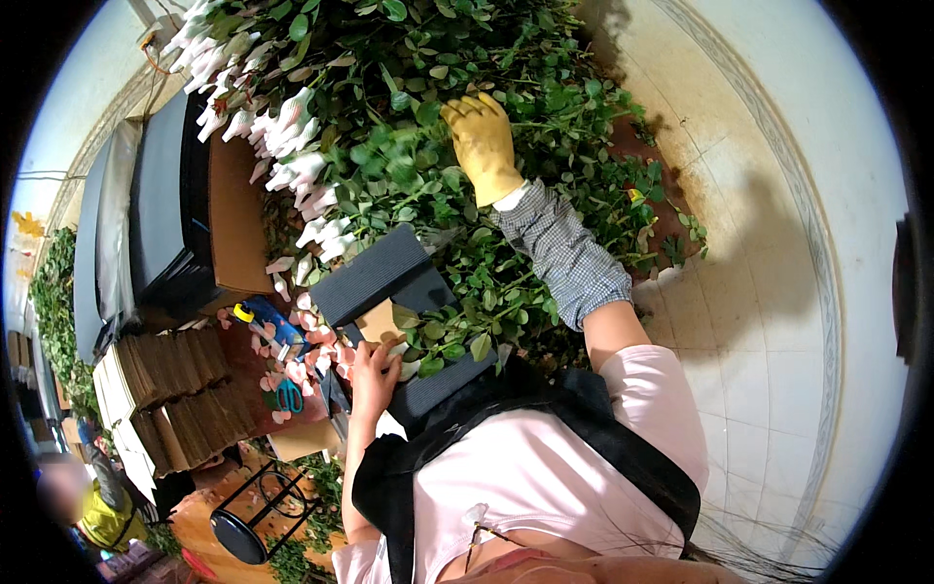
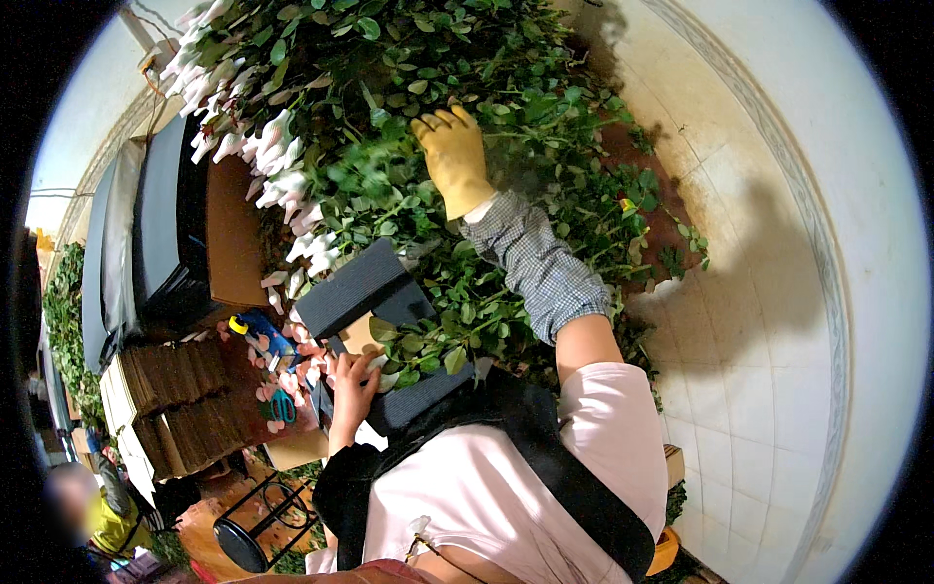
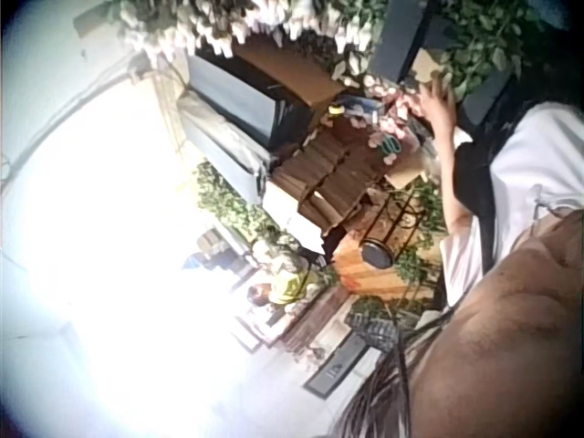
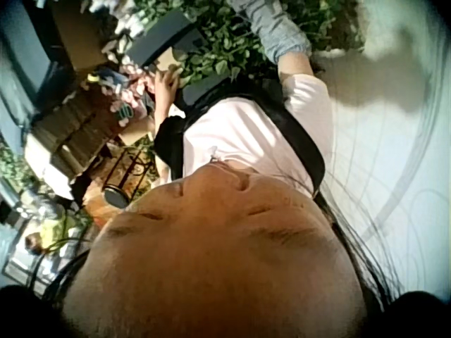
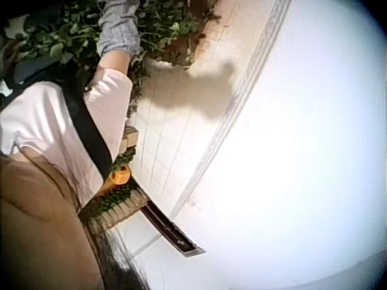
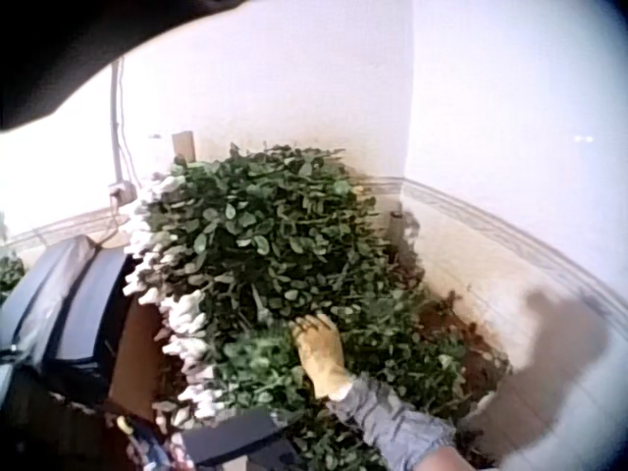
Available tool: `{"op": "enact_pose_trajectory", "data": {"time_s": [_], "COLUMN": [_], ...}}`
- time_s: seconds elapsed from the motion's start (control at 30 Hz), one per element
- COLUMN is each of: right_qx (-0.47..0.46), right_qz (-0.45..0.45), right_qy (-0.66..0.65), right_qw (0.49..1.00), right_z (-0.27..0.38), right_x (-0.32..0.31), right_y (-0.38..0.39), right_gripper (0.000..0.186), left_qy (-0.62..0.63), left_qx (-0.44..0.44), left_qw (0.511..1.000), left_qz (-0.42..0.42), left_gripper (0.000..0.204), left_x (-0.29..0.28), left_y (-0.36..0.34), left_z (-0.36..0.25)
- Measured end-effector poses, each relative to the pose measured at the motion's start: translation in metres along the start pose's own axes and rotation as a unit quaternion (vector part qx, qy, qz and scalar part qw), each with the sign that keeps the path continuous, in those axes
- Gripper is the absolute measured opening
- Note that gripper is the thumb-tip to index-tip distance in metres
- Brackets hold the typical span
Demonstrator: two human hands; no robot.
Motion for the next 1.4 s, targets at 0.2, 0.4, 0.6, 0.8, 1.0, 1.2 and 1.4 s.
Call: {"op": "enact_pose_trajectory", "data": {"time_s": [0.2,0.4,0.6,0.8,1.0,1.2,1.4], "right_qx": [-0.119,-0.111,-0.049,-0.036,-0.044,0.111,-0.031], "right_qz": [0.056,0.497,0.586,0.323,0.629,0.533,0.389], "right_qy": [-0.162,-0.005,0.169,0.181,0.217,-0.005,0.112], "right_qw": [0.978,0.861,0.791,0.928,0.745,0.839,0.914], "right_z": [0.002,-0.032,-0.04,-0.006,-0.078,-0.04,-0.01], "right_x": [-0.026,0.011,0.045,0.011,0.102,-0.014,0.007], "right_y": [-0.014,0.075,0.119,0.076,0.18,0.097,0.094], "right_gripper": [0.034,0.034,0.042,0.047,0.056,0.05,0.046], "left_qy": [0.016,0.024,0.037,0.027,0.023,0.024,0.038], "left_qx": [-0.01,0.003,0.006,-0.019,-0.006,-0.028,-0.026], "left_qw": [1.0,0.999,0.999,0.999,1.0,0.999,0.999], "left_qz": [-0.015,-0.024,-0.01,-0.017,0.003,0.006,0.0], "left_gripper": [0.031,0.03,0.031,0.031,0.031,0.03,0.032], "left_x": [0.005,0.005,0.0,0.003,-0.001,0.002,0.003], "left_y": [0.007,0.002,-0.002,0.006,-0.009,0.003,0.0], "left_z": [0.008,0.004,-0.001,0.005,-0.001,0.001,0.001]}}
Point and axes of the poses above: each hand's wrist, its own y-axis away from the middle knuckle, its own x-axis out of the palm, z = x × y, the point moved 2 cm from there along -y, towards the middle knuckle, and after that the axes turned 8 degrees about x, right-handed, at the moved point
